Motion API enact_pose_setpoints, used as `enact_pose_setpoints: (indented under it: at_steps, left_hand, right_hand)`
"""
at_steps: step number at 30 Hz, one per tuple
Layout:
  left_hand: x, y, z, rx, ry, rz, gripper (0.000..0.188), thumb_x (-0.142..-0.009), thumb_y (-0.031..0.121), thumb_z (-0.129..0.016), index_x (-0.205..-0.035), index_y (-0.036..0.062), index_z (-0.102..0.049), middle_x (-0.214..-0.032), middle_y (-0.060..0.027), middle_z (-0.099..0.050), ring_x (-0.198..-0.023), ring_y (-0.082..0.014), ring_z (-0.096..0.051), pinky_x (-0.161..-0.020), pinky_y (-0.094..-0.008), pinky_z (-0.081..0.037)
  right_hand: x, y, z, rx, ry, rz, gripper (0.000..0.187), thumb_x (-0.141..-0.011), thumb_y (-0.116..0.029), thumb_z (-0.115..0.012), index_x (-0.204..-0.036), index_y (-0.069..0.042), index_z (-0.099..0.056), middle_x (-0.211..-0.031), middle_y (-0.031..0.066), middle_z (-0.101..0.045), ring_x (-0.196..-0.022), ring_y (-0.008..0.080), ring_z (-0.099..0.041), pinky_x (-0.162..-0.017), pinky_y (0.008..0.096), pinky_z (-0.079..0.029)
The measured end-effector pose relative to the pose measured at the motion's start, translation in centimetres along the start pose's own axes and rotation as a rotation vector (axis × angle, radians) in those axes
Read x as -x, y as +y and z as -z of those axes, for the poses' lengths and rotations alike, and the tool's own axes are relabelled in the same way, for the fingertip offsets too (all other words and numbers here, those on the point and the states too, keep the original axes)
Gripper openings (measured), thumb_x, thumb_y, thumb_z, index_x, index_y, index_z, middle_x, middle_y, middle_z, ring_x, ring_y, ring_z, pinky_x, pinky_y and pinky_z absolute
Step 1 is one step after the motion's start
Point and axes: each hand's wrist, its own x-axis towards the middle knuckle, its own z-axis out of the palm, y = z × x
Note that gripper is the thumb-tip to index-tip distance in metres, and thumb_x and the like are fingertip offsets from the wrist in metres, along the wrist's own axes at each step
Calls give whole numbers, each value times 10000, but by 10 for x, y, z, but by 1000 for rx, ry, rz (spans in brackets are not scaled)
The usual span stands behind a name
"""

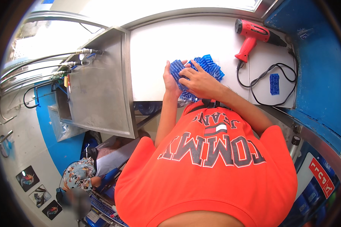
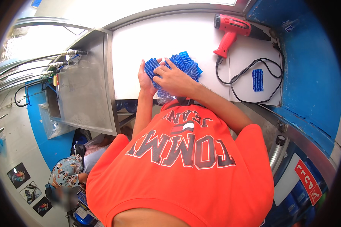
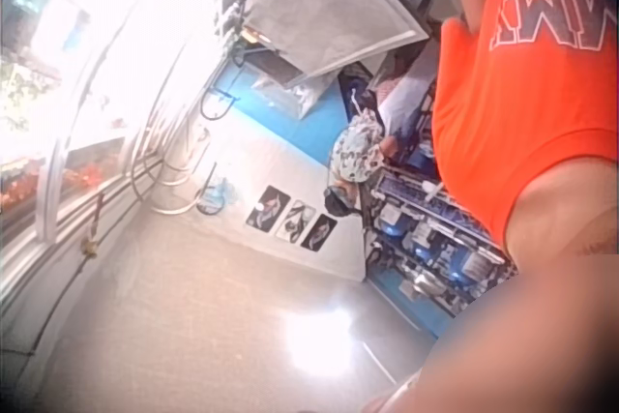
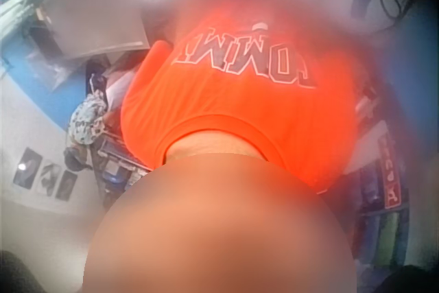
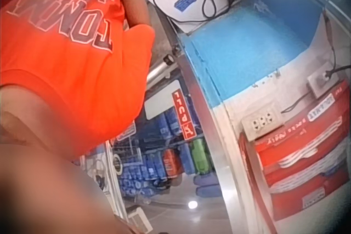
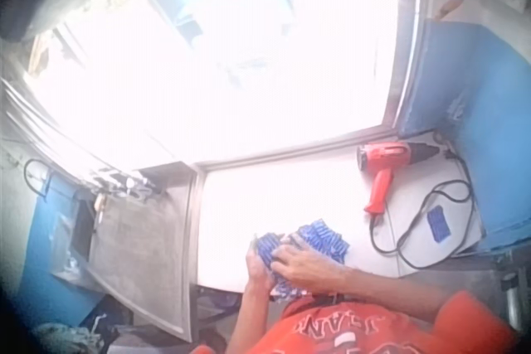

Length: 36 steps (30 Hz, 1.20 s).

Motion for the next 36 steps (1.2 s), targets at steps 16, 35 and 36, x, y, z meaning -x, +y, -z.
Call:
enact_pose_setpoints:
  at_steps: [16, 35, 36]
  left_hand:
    - [1, 4, -1, 120, -110, 9, 607, -1026, 602, -353, -1233, 104, -629, -1104, -74, -705, -1002, -218, -702, -863, -413, -584]
    - [2, 18, 33, -130, 84, -136, 324, -1088, 265, -435, -1268, 9, -521, -944, -130, -680, -990, -307, -702, -962, -496, -569]
    - [3, 19, 34, -165, 81, -151, 334, -1091, 275, -431, -1265, 6, -524, -952, -139, -682, -998, -311, -702, -957, -496, -571]
  right_hand:
    - [-25, 25, 22, -55, 350, -151, 62, -883, -129, -681, -936, -98, -682, -975, 26, -687, -975, 213, -681, -1120, 490, -406]
    - [18, 42, -21, -9, -67, -209, 350, -841, -198, -760, -1142, -67, -638, -1118, 116, -639, -1134, 306, -602, -1094, 517, -386]
    - [22, 42, -26, 25, -81, -207, 353, -834, -188, -765, -1139, -66, -638, -1113, 121, -639, -1136, 309, -601, -1096, 526, -383]
